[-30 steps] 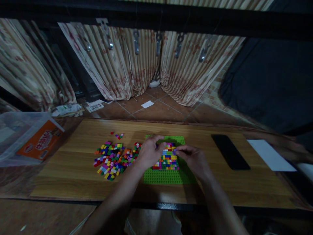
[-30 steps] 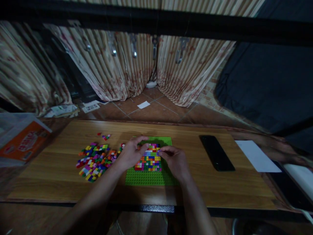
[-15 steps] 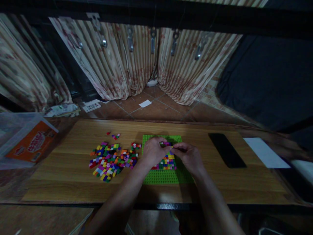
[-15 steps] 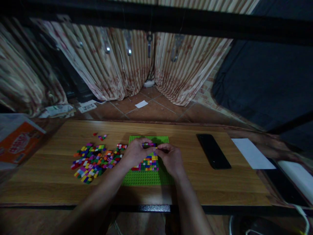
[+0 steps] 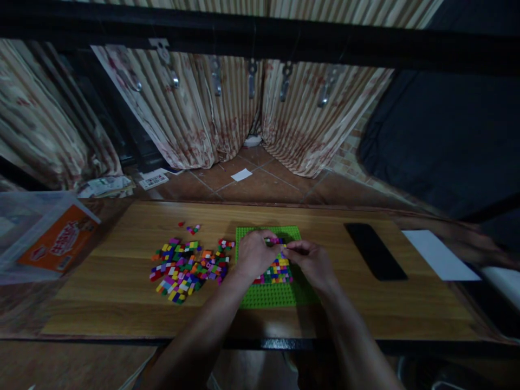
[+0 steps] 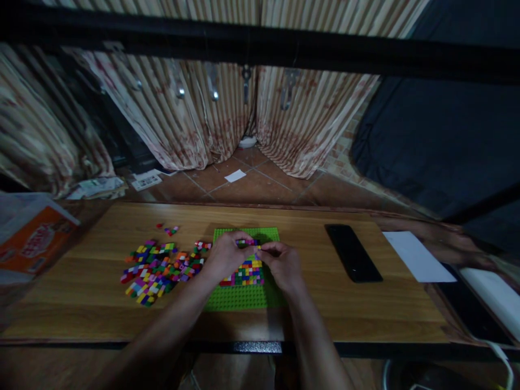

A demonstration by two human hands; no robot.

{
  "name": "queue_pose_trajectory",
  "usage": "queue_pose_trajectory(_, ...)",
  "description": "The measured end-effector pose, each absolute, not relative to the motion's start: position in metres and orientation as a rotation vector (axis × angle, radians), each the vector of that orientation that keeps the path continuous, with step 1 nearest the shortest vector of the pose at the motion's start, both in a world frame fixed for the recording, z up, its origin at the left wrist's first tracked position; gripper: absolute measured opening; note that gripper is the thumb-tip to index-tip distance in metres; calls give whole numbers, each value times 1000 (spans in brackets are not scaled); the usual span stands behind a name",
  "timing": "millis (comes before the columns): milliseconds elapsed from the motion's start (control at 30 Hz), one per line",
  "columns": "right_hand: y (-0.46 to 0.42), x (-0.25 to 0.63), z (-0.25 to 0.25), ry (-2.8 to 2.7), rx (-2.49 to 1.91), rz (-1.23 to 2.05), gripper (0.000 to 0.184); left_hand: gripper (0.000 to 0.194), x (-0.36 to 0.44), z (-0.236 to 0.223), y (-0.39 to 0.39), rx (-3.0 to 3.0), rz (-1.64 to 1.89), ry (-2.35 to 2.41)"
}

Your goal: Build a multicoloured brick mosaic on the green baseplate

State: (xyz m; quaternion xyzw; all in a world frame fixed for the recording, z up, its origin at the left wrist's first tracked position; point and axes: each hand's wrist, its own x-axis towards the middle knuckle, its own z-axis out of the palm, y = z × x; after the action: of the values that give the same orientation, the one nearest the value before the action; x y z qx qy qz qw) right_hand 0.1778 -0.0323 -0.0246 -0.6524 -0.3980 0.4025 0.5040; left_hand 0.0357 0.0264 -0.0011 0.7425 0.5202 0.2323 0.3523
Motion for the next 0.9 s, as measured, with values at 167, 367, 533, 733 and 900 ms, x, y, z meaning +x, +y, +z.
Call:
queue_pose_trajectory(167,-34,188,-26,-874,-1550,1012,41,32,25,-4,29,1887,740,1204)
queue_pose_trajectory(367,-38,198,-24,-720,-1618,902,43,32,-15,-3,49,1761,983,1215)
queue_pose_trajectory(533,-40,199,-26,-792,-1649,844,43,24,-77,0,67,1826,907,1292)
queue_pose_trajectory(733,-38,197,-30,-920,-1717,851,39,23,-113,4,66,2001,662,1309)
queue_pose_trajectory(900,-36,193,-31,-957,-1759,834,38,17,-101,6,57,2086,459,1330)
